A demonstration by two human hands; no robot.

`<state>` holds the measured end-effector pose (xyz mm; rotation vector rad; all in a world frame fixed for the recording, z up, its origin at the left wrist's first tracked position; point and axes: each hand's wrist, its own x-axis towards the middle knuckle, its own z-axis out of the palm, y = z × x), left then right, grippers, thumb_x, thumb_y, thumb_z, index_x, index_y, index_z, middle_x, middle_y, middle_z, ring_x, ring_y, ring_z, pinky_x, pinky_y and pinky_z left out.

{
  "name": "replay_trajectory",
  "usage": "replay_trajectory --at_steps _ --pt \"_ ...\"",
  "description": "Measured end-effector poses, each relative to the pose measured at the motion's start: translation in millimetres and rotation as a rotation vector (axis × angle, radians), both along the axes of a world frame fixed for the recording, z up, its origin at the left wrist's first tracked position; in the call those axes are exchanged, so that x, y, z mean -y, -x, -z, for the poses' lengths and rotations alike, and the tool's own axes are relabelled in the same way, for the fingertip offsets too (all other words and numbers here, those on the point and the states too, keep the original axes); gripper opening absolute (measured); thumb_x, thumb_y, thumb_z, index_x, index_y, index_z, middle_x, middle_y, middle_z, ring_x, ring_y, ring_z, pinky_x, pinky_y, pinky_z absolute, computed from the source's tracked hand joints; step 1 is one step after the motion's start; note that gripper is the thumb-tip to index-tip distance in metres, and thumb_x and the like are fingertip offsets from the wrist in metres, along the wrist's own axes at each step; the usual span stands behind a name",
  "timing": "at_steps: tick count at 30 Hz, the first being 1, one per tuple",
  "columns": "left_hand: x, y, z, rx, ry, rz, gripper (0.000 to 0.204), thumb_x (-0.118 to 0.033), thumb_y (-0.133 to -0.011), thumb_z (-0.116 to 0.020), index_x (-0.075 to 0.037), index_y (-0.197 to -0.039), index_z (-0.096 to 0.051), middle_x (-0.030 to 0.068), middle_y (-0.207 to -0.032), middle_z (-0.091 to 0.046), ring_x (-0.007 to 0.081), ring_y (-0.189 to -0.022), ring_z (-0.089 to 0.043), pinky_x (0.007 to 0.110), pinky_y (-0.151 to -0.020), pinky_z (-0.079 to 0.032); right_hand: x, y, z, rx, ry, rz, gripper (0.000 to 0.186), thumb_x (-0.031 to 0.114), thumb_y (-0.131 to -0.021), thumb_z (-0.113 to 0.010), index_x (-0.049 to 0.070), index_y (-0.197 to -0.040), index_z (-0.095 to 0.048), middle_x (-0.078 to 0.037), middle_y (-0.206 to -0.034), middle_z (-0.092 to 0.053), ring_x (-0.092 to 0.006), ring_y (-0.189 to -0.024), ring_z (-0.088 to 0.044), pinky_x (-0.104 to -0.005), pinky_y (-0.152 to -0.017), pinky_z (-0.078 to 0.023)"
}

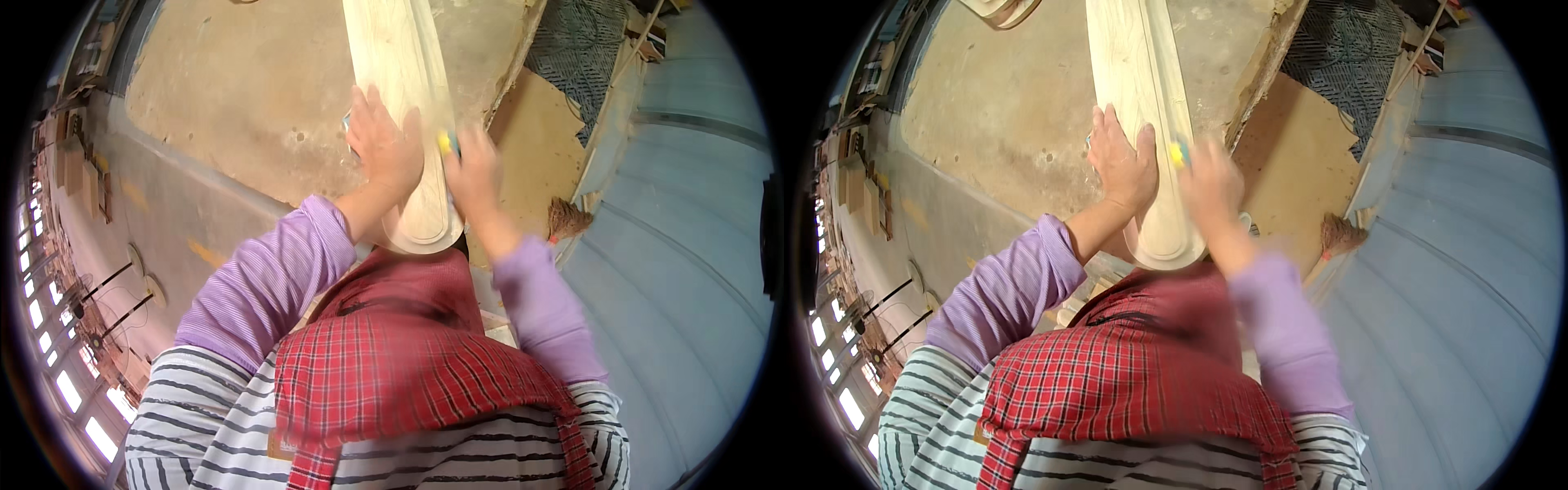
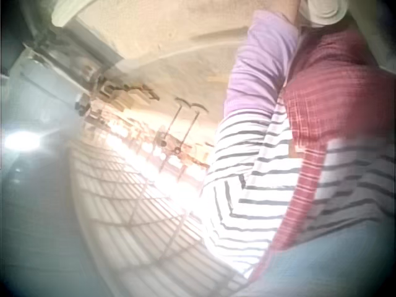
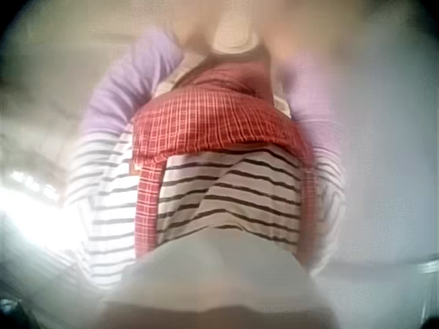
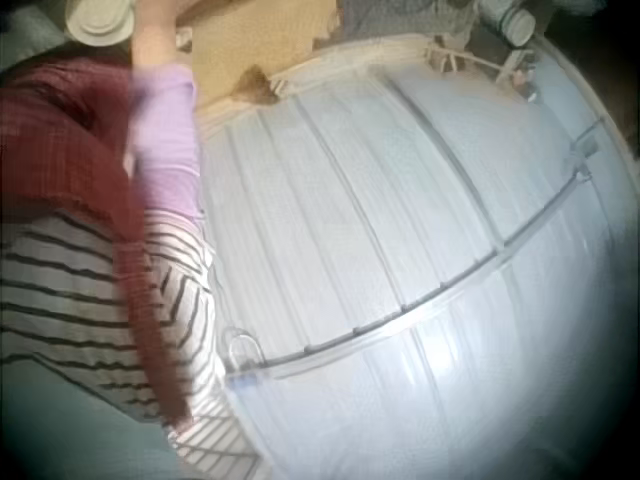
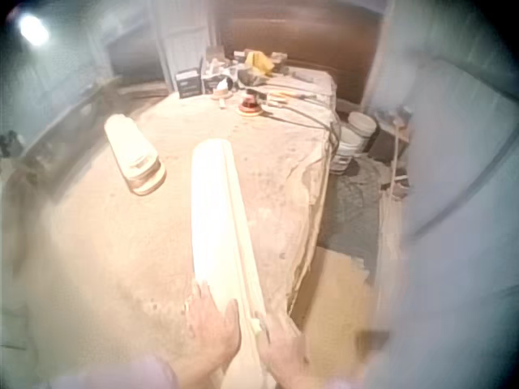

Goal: The person smooths a curved wooden piece with a sanding block, applies glue along the edges, and then uses a power sander to finish the surface. The person stacks the finished piece with others on the floor.

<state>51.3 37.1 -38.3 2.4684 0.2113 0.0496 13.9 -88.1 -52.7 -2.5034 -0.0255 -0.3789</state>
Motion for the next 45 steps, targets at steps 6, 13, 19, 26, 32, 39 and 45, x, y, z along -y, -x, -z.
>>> replay_trajectory --at_steps 6,13,19,26,32,39,45 --pt "-2 -1 -1 0.008 -0.003 -0.006 0.069 -0.033 -0.091 -0.051 0.007 -0.141 -0.025 0.0305 -0.146 -0.024 0.0431 -0.134 -0.023 0.05 -0.11 -0.013 11 54 6 0.006 -0.026 -0.081 0.019 0.012 -0.071 -0.062 0.004 -0.088 -0.058 -0.015 -0.086 -0.054 -0.0335 -0.074 -0.057 -0.0447 -0.063 -0.048" --pt "1 -2 1 0.044 -0.003 -0.013 0.069 -0.034 -0.09 -0.052 0.007 -0.14 -0.027 0.0321 -0.145 -0.024 0.0426 -0.134 -0.025 0.05 -0.109 -0.014 2 7 -5 -0.021 0.038 -0.038 0.016 0.009 -0.07 -0.06 0.006 -0.085 -0.055 -0.013 -0.086 -0.053 -0.0309 -0.074 -0.057 -0.0436 -0.063 -0.048" --pt "-2 -3 6 0.027 -0.02 0.005 0.07 -0.036 -0.091 -0.051 0.008 -0.14 -0.027 0.0314 -0.145 -0.024 0.0413 -0.135 -0.024 0.05 -0.11 -0.014 10 62 -5 -0.045 -0.073 -0.062 0.021 0.008 -0.068 -0.061 0.007 -0.088 -0.06 -0.011 -0.084 -0.053 -0.0296 -0.076 -0.058 -0.0419 -0.063 -0.049" --pt "-6 -7 10 0.025 -0.076 0.064 0.069 -0.035 -0.092 -0.049 0.007 -0.141 -0.024 0.0298 -0.147 -0.024 0.0414 -0.135 -0.025 0.05 -0.11 -0.015 -5 -5 -6 0.055 -0.038 0.086 0.017 0.008 -0.071 -0.06 0.01 -0.088 -0.058 -0.007 -0.083 -0.055 -0.0258 -0.076 -0.061 -0.0374 -0.059 -0.051" --pt "-7 -4 6 0.044 -0.033 0.09 0.068 -0.032 -0.091 -0.05 0.008 -0.14 -0.025 0.029 -0.147 -0.024 0.0399 -0.136 -0.025 0.048 -0.11 -0.018 3 50 -10 0.032 -0.058 0.043 0.015 0.008 -0.072 -0.059 0.01 -0.087 -0.061 -0.008 -0.084 -0.057 -0.0258 -0.076 -0.062 -0.0381 -0.06 -0.052" --pt "-4 -4 6 0.032 -0.05 0.089 0.068 -0.034 -0.093 -0.047 0.008 -0.141 -0.025 0.0286 -0.147 -0.024 0.0397 -0.137 -0.022 0.049 -0.11 -0.016 0 -25 -8 -0.041 0.002 0.034 0.009 0.011 -0.073 -0.06 0.009 -0.081 -0.058 -0.008 -0.085 -0.057 -0.0281 -0.075 -0.06 -0.0401 -0.064 -0.051" --pt "-2 -1 0 0.013 -0.038 0.067 0.068 -0.034 -0.092 -0.048 0.008 -0.141 -0.024 0.0295 -0.147 -0.024 0.0413 -0.136 -0.023 0.049 -0.11 -0.016 10 57 -13 0.056 -0.054 -0.024 0.015 0.008 -0.072 -0.06 0.009 -0.088 -0.061 -0.007 -0.082 -0.056 -0.0245 -0.073 -0.061 -0.0376 -0.061 -0.051"
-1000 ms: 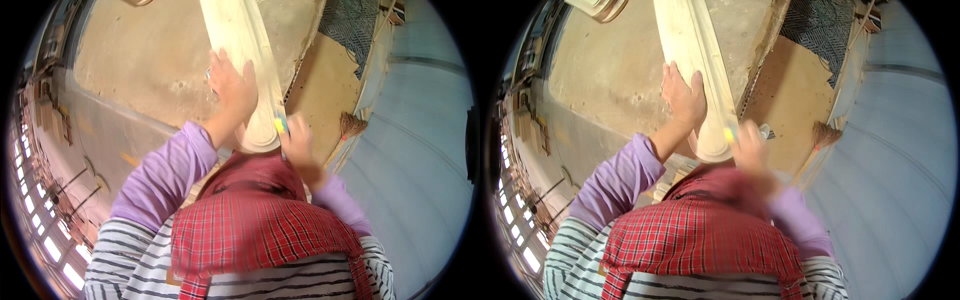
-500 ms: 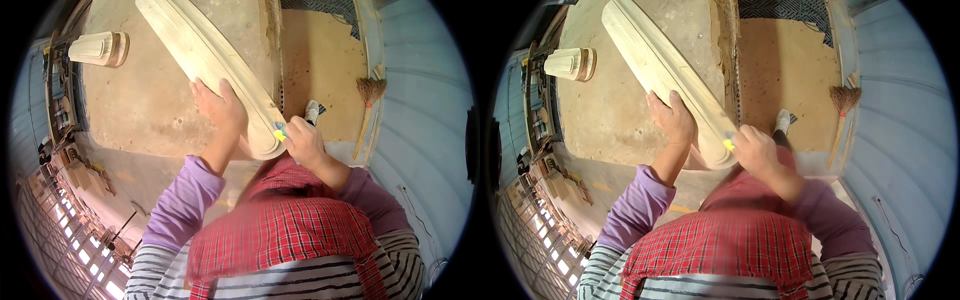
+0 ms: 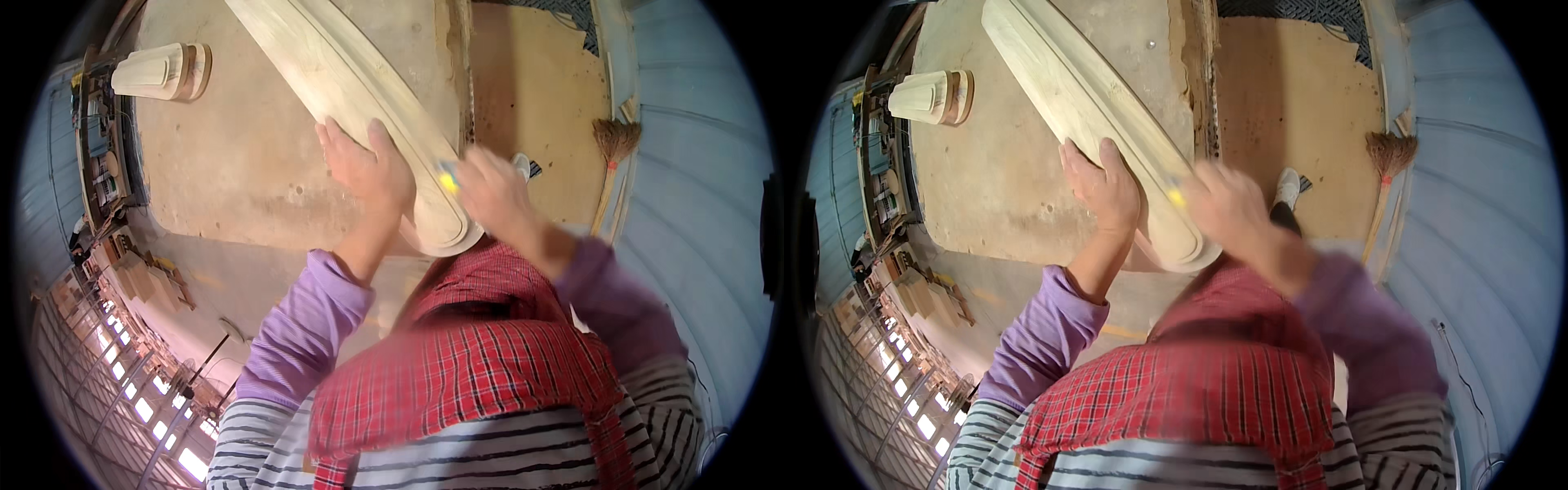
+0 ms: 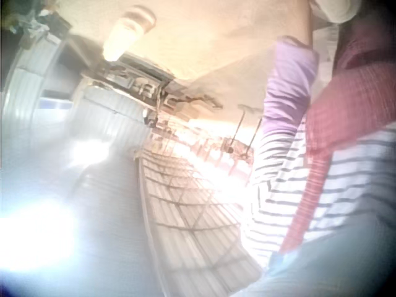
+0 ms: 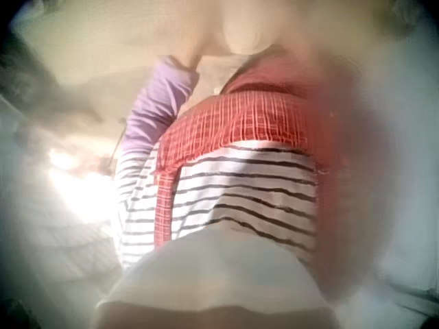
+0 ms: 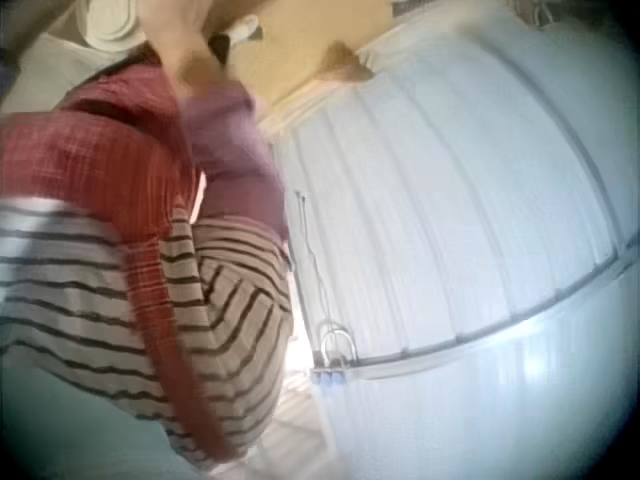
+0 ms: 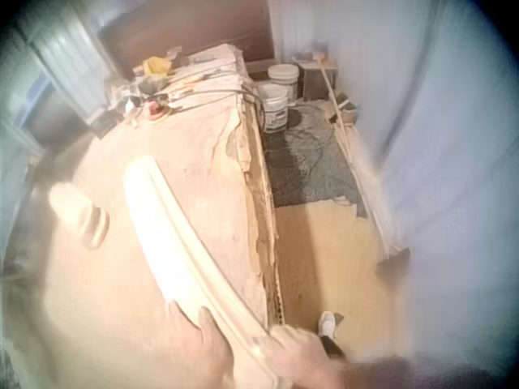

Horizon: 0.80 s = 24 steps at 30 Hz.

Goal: The person smooths a curved wooden piece with a sanding block, applies glue along the edges, and then uses a power sander to finish the surface. The person stacks the finished piece with others on the floor.

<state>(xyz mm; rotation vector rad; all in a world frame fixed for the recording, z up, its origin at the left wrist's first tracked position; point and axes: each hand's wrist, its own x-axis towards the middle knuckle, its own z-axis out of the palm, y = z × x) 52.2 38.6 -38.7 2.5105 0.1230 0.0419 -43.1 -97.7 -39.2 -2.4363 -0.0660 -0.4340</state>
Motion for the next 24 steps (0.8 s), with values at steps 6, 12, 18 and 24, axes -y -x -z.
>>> replay_trajectory --at_steps 6,12,18,24 --pt "2 -5 5 0.028 -0.03 0.049 0.068 -0.032 -0.091 -0.049 0.008 -0.14 -0.025 0.0301 -0.146 -0.024 0.042 -0.135 -0.024 0.049 -0.11 -0.017 -9 -126 13 -0.027 0.022 0.071 0.009 0.01 -0.079 -0.056 0.01 -0.088 -0.059 -0.009 -0.088 -0.057 -0.0284 -0.078 -0.062 -0.0404 -0.061 -0.051" --pt "-1 2 0 0.029 -0.013 -0.002 0.069 -0.032 -0.091 -0.05 0.009 -0.14 -0.026 0.031 -0.145 -0.025 0.0439 -0.134 -0.025 0.049 -0.109 -0.018 3 24 -4 -0.052 -0.008 -0.016 0.009 0.007 -0.067 -0.064 0.01 -0.071 -0.057 -0.005 -0.078 -0.053 -0.021 -0.068 -0.059 -0.0343 -0.055 -0.051" --pt "4 -6 3 0.03 0.013 0.041 0.068 -0.033 -0.091 -0.049 0.008 -0.14 -0.025 0.0317 -0.146 -0.023 0.0434 -0.135 -0.022 0.049 -0.11 -0.014 -6 -126 15 0.015 0.002 0.083 0.011 0.009 -0.076 -0.06 0.01 -0.085 -0.056 -0.008 -0.087 -0.059 -0.0282 -0.075 -0.061 -0.0383 -0.06 -0.051" --pt "-5 -1 7 0.024 0.051 -0.014 0.07 -0.033 -0.09 -0.05 0.009 -0.14 -0.024 0.0316 -0.147 -0.022 0.043 -0.136 -0.021 0.049 -0.11 -0.014 3 42 3 -0.168 0.033 -0.049 0.019 0.009 -0.07 -0.063 0.01 -0.089 -0.062 -0.007 -0.089 -0.056 -0.0229 -0.075 -0.06 -0.0368 -0.062 -0.051"
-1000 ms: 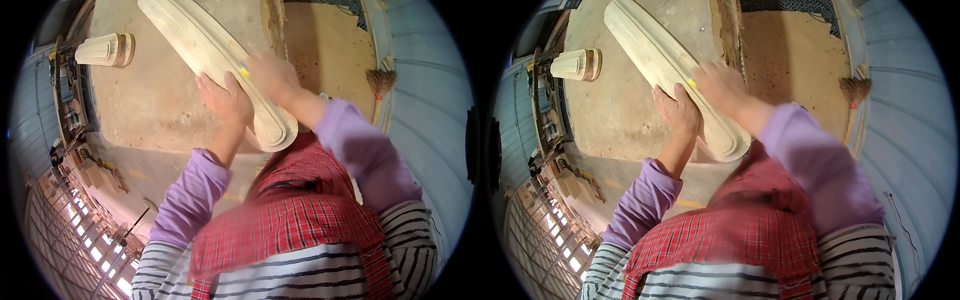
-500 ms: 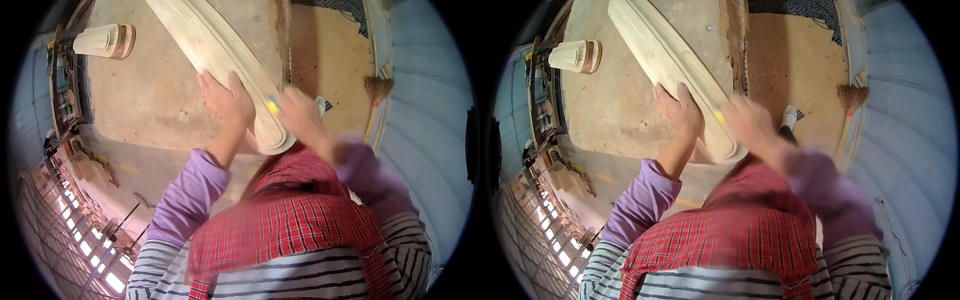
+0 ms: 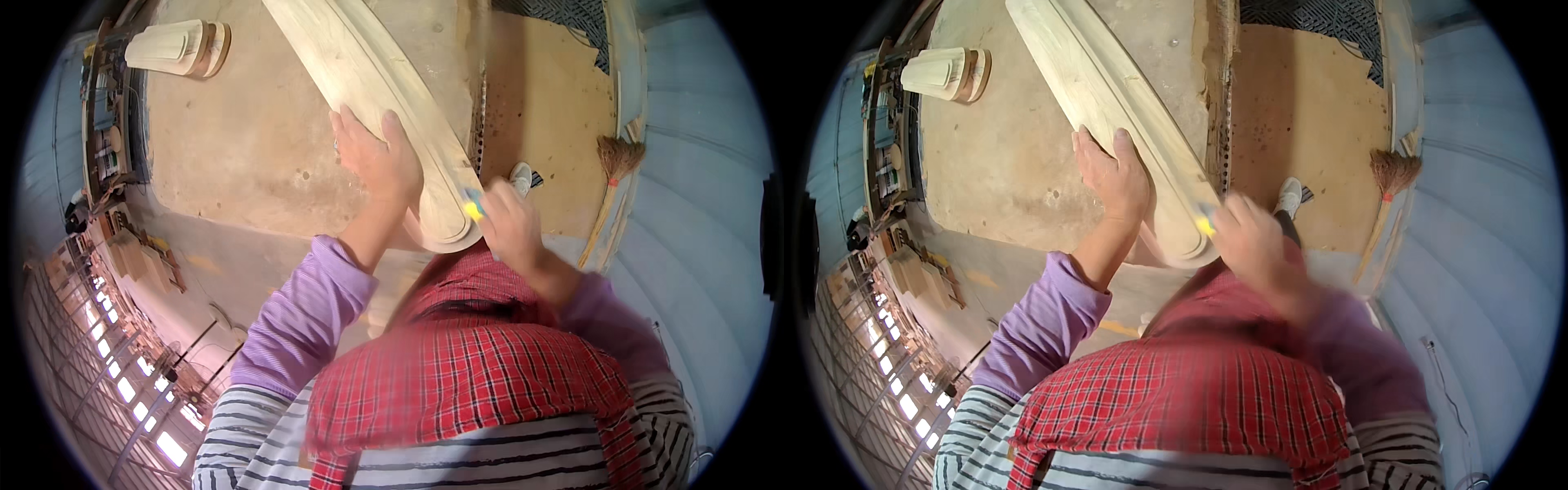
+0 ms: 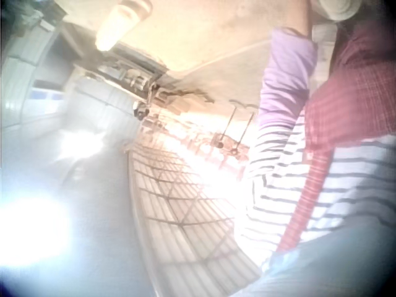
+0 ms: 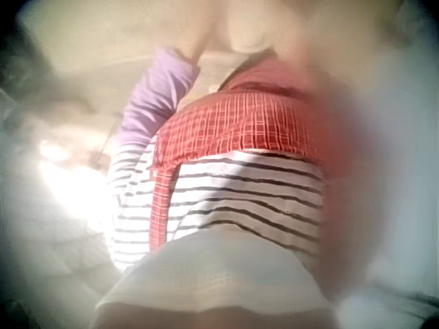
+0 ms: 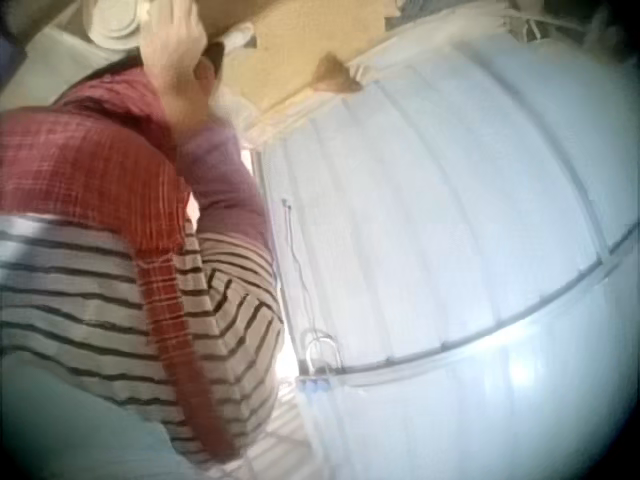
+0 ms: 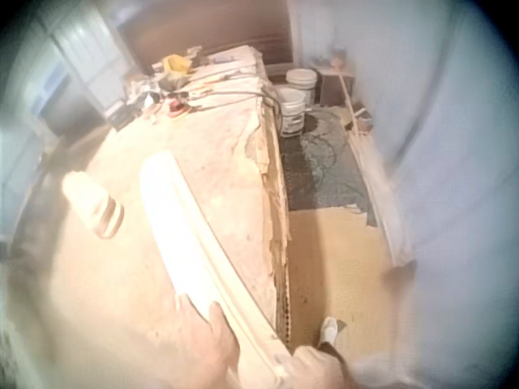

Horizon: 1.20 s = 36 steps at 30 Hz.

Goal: The person smooths a curved wooden piece with a sanding block, applies glue along the edges, and then uses a power sander to finish the surface. The person stacks the finished piece with others on the floor.

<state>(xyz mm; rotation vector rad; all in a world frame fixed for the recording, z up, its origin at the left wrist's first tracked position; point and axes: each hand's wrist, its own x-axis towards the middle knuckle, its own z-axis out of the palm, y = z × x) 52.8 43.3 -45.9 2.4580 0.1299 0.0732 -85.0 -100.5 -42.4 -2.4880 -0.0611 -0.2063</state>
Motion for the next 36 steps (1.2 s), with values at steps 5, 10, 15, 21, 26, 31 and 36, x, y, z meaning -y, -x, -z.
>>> replay_trajectory --at_steps 5,10,15,21,26,31,36 --pt "-1 3 -4 0.01 -0.06 0.007 0.07 -0.032 -0.089 -0.052 0.009 -0.139 -0.027 0.0334 -0.144 -0.026 0.0442 -0.134 -0.025 0.05 -0.109 -0.017 -11 -115 12 0.171 -0.104 0.063 0.019 0.014 -0.078 -0.059 0.011 -0.097 -0.058 -0.01 -0.09 -0.057 -0.0305 -0.077 -0.062 -0.0416 -0.063 -0.051" --pt "6 -2 0 0.07 -0.079 0.078 0.068 -0.033 -0.09 -0.05 0.013 -0.136 -0.03 0.0337 -0.141 -0.031 0.0442 -0.133 -0.027 0.045 -0.111 -0.019 -11 -247 12 0.066 -0.177 0.214 0.02 0.018 -0.086 -0.046 0.007 -0.094 -0.06 -0.02 -0.098 -0.061 -0.0386 -0.085 -0.063 -0.0486 -0.073 -0.05" --pt "2 -3 -3 0.045 -0.027 0.039 0.069 -0.034 -0.091 -0.05 0.009 -0.139 -0.028 0.0329 -0.144 -0.026 0.0434 -0.135 -0.024 0.05 -0.109 -0.016 -19 -144 11 0.066 -0.071 0.1 0.016 0.015 -0.082 -0.053 0.011 -0.097 -0.056 -0.011 -0.092 -0.058 -0.0309 -0.087 -0.061 -0.0442 -0.067 -0.05" --pt "3 -3 -1 0.029 -0.078 -0.011 0.073 -0.04 -0.088 -0.054 0.008 -0.137 -0.03 0.0324 -0.142 -0.03 0.0439 -0.132 -0.029 0.049 -0.109 -0.02 5 61 -16 -0.242 -0.057 -0.098 0.018 0.007 -0.074 -0.06 0.003 -0.091 -0.056 -0.014 -0.089 -0.054 -0.0353 -0.08 -0.055 -0.0416 -0.065 -0.045" --pt "7 7 -9 -0.084 -0.106 0.008 0.095 -0.052 -0.08 -0.062 0.009 -0.141 -0.021 0.0326 -0.145 -0.024 0.0437 -0.135 -0.023 0.05 -0.11 -0.017 79 59 -21 -0.138 -0.294 0.267 0.011 0.009 -0.083 -0.061 0.001 -0.085 -0.053 -0.013 -0.077 -0.051 -0.029 -0.069 -0.052 -0.0347 -0.062 -0.042" --pt "36 35 -32 -0.353 -0.316 -0.071 0.125 -0.057 -0.063 -0.075 0.004 -0.146 -0.004 0.0295 -0.149 -0.016 0.0399 -0.139 -0.017 0.049 -0.111 -0.019 161 15 -56 -0.29 -0.381 0.245 0.011 0.011 -0.084 -0.058 0.0 -0.087 -0.055 -0.018 -0.083 -0.055 -0.0353 -0.077 -0.054 -0.0375 -0.067 -0.043" --pt "43 65 -43 -0.473 -0.333 -0.206 0.126 -0.051 -0.061 -0.08 -0.003 -0.148 -0.002 0.0288 -0.149 -0.015 0.0411 -0.139 -0.017 0.049 -0.111 -0.022 235 -3 -44 -0.356 -0.335 0.012 0.015 0.016 -0.085 -0.059 0.001 -0.087 -0.055 -0.017 -0.081 -0.055 -0.0328 -0.076 -0.055 -0.0374 -0.067 -0.043"
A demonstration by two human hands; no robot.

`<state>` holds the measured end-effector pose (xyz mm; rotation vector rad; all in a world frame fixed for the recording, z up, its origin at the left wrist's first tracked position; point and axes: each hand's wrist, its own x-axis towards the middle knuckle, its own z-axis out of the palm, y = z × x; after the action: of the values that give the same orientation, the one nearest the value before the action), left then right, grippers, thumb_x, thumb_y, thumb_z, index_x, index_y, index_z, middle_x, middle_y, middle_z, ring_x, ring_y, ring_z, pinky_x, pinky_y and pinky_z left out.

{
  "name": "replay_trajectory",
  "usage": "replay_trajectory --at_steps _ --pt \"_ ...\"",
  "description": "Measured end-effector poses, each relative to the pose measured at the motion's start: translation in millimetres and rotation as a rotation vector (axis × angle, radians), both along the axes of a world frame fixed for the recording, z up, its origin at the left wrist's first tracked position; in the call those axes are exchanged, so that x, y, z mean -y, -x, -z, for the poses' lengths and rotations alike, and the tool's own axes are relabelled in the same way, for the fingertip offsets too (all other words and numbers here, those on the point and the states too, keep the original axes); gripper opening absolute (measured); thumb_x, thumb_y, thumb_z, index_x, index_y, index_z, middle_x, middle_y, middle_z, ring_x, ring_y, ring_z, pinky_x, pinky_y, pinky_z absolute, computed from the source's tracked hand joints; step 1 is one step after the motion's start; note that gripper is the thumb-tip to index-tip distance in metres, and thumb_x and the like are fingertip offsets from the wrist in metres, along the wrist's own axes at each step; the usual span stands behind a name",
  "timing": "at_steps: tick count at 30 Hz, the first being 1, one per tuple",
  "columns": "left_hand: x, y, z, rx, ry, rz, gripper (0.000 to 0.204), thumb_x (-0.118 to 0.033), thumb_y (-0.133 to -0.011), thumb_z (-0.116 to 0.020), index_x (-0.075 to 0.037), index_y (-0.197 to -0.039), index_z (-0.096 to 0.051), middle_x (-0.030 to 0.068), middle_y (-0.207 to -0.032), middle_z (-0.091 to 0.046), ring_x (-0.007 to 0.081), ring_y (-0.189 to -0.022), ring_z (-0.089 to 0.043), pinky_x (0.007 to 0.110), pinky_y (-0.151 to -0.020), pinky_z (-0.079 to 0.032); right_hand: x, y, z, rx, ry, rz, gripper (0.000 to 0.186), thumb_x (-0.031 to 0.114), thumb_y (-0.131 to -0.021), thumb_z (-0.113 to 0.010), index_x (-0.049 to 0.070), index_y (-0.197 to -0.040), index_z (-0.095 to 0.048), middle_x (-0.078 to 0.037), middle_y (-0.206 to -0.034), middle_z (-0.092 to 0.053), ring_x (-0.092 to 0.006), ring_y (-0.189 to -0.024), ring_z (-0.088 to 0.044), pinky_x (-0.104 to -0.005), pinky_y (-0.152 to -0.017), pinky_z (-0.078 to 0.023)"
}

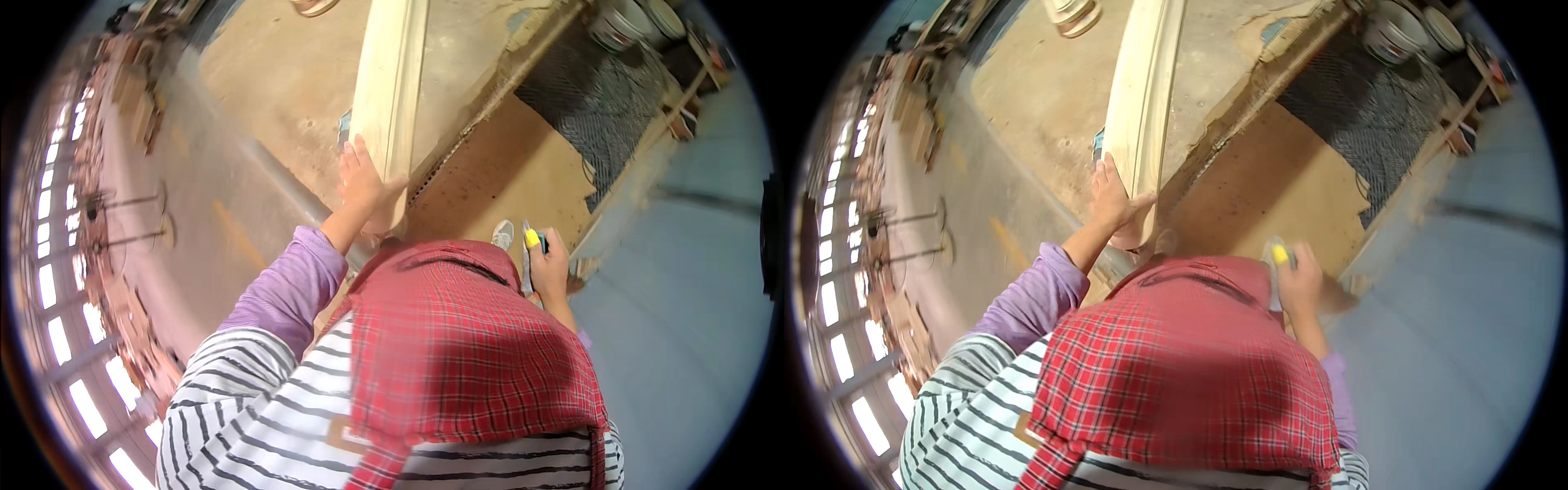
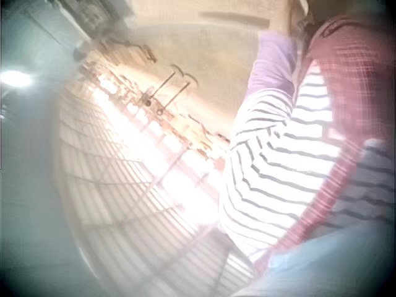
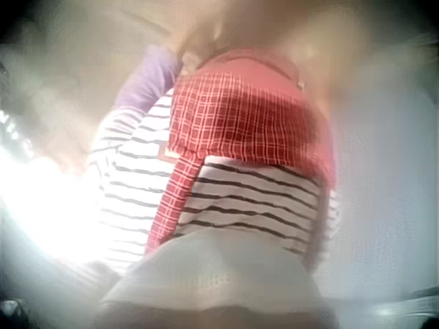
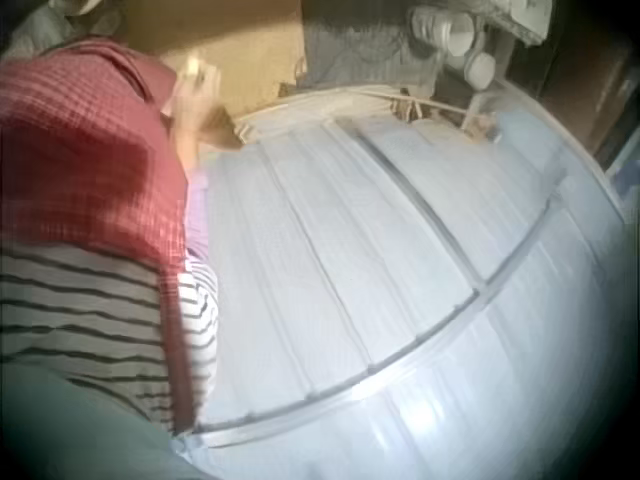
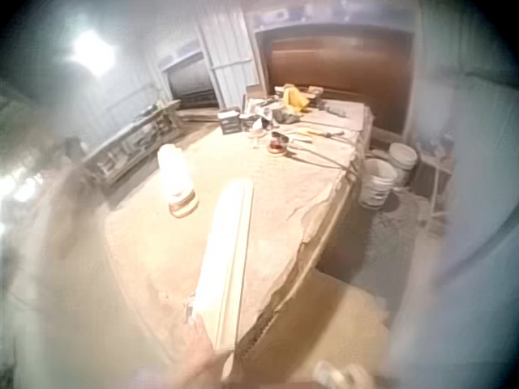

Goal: The person smooths a curved wooden piece with a sanding block, applies glue along the edges, and then uses a power sander to finish the surface. The person stacks the finished piece with others on the floor.

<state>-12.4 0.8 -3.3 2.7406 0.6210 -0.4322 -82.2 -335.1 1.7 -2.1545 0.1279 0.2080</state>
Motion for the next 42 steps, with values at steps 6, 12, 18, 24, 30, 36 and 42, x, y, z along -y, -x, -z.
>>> replay_trajectory --at_steps 6,12,18,24,30,36,42 --pt "-3 50 4 0.003 0.026 -0.026 0.125 -0.049 -0.062 -0.081 -0.004 -0.148 -0.003 0.0291 -0.149 -0.015 0.0412 -0.139 -0.016 0.051 -0.111 -0.021 72 -59 -7 -0.338 -0.403 0.012 0.017 0.023 -0.096 -0.048 0.006 -0.098 -0.049 -0.007 -0.079 -0.058 -0.0157 -0.061 -0.058 -0.0271 -0.05 -0.046" --pt "35 79 2 0.167 -0.395 0.332 0.085 -0.043 -0.077 -0.069 -0.022 -0.147 -0.025 0.0219 -0.151 -0.017 0.0367 -0.14 -0.018 0.055 -0.11 -0.018 36 -165 -36 -0.506 -0.581 -0.272 0.019 0.028 -0.1 -0.046 0.009 -0.1 -0.043 -0.008 -0.08 -0.062 -0.0112 -0.065 -0.059 -0.0253 -0.055 -0.048" --pt "50 81 7 0.196 -0.34 0.312 0.072 -0.041 -0.081 -0.064 -0.025 -0.144 -0.033 0.0162 -0.152 -0.021 0.0309 -0.141 -0.018 0.049 -0.114 -0.012 -55 -242 -55 -0.279 -0.271 -0.635 0.04 0.018 -0.081 -0.072 0.006 -0.111 -0.047 -0.004 -0.086 -0.059 -0.0101 -0.073 -0.054 -0.0252 -0.064 -0.045" --pt "74 47 7 0.161 -0.39 0.226 0.063 -0.034 -0.084 -0.059 -0.022 -0.142 -0.037 0.014 -0.147 -0.032 0.0272 -0.139 -0.025 0.048 -0.113 -0.018 -171 -329 -48 -0.021 0.03 -1.066 0.043 0.021 -0.076 -0.071 0.002 -0.109 -0.052 -0.016 -0.097 -0.062 -0.0273 -0.09 -0.059 -0.0363 -0.077 -0.047" --pt "102 53 1 0.128 -0.293 -0.131 0.049 -0.027 -0.088 -0.045 -0.029 -0.137 -0.044 0.0145 -0.145 -0.035 0.0279 -0.135 -0.03 0.046 -0.109 -0.021 -289 -439 16 0.936 0.066 -1.509 0.047 0.032 -0.075 -0.066 0.0 -0.109 -0.054 -0.022 -0.099 -0.061 -0.0391 -0.097 -0.055 -0.0462 -0.086 -0.042" --pt "148 41 1 -0.088 -0.473 -0.502 0.059 -0.029 -0.084 -0.057 -0.034 -0.14 -0.039 0.0176 -0.152 -0.022 0.0307 -0.139 -0.024 0.049 -0.11 -0.02 -298 -463 24 0.488 0.279 -1.631 0.05 0.038 -0.077 -0.061 -0.002 -0.107 -0.055 -0.024 -0.102 -0.06 -0.0408 -0.099 -0.053 -0.0482 -0.09 -0.039" --pt "194 -2 21 0.405 -0.217 -1.209 0.09 -0.036 -0.072 -0.074 -0.013 -0.145 -0.027 0.0221 -0.151 -0.02 0.0356 -0.139 -0.023 0.045 -0.109 -0.024 -229 -480 33 0.523 0.077 -1.744 0.045 0.032 -0.075 -0.063 0.0 -0.106 -0.054 -0.021 -0.1 -0.057 -0.0394 -0.097 -0.052 -0.0459 -0.089 -0.038"
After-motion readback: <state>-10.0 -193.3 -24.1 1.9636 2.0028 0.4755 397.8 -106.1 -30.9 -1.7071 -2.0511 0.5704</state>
